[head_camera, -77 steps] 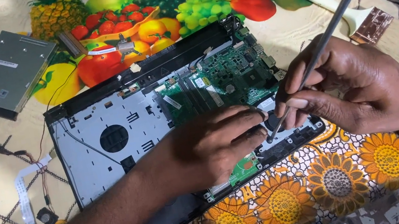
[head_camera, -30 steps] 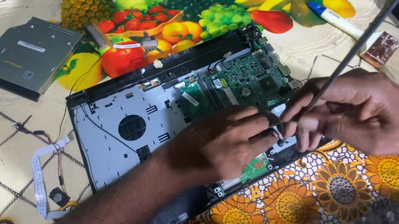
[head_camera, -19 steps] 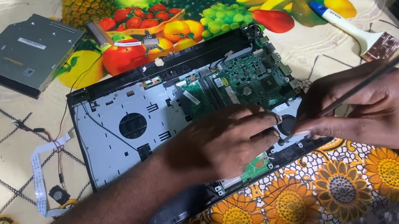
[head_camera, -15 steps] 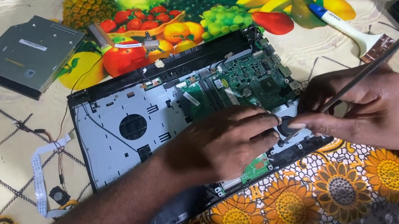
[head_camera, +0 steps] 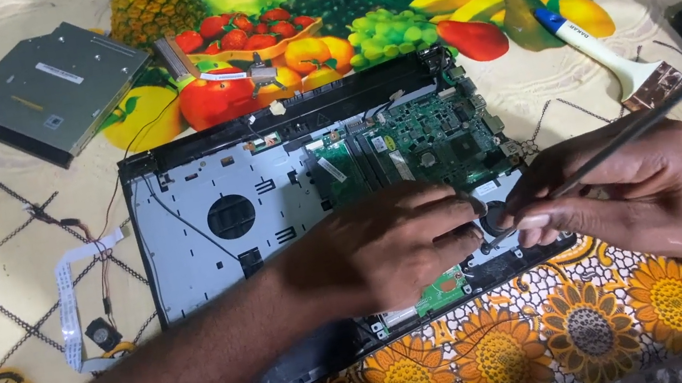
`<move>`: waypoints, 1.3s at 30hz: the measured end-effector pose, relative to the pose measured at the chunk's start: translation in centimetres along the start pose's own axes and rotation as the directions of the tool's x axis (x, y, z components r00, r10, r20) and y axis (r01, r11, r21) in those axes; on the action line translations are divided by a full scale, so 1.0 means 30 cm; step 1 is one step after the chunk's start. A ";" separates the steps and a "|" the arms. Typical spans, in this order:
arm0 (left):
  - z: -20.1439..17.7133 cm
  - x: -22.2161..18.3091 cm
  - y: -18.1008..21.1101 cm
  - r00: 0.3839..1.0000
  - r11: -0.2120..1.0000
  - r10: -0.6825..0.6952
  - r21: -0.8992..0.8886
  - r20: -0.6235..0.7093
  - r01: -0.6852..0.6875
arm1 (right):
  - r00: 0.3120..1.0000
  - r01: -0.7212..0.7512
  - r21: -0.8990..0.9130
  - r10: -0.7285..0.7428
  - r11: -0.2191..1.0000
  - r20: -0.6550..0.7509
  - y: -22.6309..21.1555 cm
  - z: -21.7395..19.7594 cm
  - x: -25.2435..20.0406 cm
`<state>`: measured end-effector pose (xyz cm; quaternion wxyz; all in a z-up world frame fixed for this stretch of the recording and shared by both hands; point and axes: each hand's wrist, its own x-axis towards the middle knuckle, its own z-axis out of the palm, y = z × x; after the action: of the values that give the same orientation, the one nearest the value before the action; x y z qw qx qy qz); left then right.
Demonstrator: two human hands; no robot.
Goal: Reconnecting internal laptop components including the cooling fan and various ribbon cables to the motherboard during reassembly.
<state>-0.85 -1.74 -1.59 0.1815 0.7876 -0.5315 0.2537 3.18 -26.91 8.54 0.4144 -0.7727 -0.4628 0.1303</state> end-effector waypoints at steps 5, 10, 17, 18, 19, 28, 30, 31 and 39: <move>-0.003 -0.025 0.002 0.977 0.995 0.049 0.090 -0.206 -0.030 | 0.961 -0.034 0.079 0.054 0.996 -0.272 -0.017 0.011 0.008; -0.050 0.027 -0.018 0.967 0.983 -0.116 0.113 -0.228 0.144 | 0.955 0.039 0.090 -0.010 0.995 -0.297 0.081 0.008 0.052; -0.060 0.014 -0.045 0.976 0.983 -0.180 0.018 -0.118 0.184 | 0.959 -0.005 0.063 0.023 0.998 -0.284 0.078 0.048 0.079; -0.065 0.017 -0.043 0.977 0.982 -0.180 0.037 -0.113 0.185 | 0.959 -0.023 0.074 0.043 0.997 -0.279 0.079 0.049 0.080; -0.072 0.020 -0.042 0.978 0.981 -0.179 0.056 -0.108 0.185 | 0.959 -0.041 0.085 0.063 0.996 -0.275 0.078 0.050 0.080; -0.050 0.011 -0.049 0.982 0.981 -0.190 0.039 -0.011 0.191 | 0.960 -0.075 0.082 0.095 0.994 -0.264 0.073 0.057 0.075; -0.068 0.020 -0.046 0.981 0.980 -0.192 0.040 -0.024 0.193 | 0.959 -0.073 0.092 0.095 0.993 -0.265 0.074 0.061 0.074; -0.078 0.025 -0.045 0.981 0.980 -0.193 0.045 -0.038 0.194 | 0.959 -0.068 0.099 0.093 0.993 -0.266 0.075 0.062 0.075; -0.070 0.021 -0.047 0.982 0.983 -0.180 0.021 -0.064 0.182 | 0.965 -0.059 0.046 0.068 0.997 -0.252 0.078 0.063 0.077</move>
<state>0.22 -0.53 0.44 0.2095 0.8267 -0.4483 0.2677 4.76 -24.55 6.00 0.4805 -0.7894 -0.3785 0.0525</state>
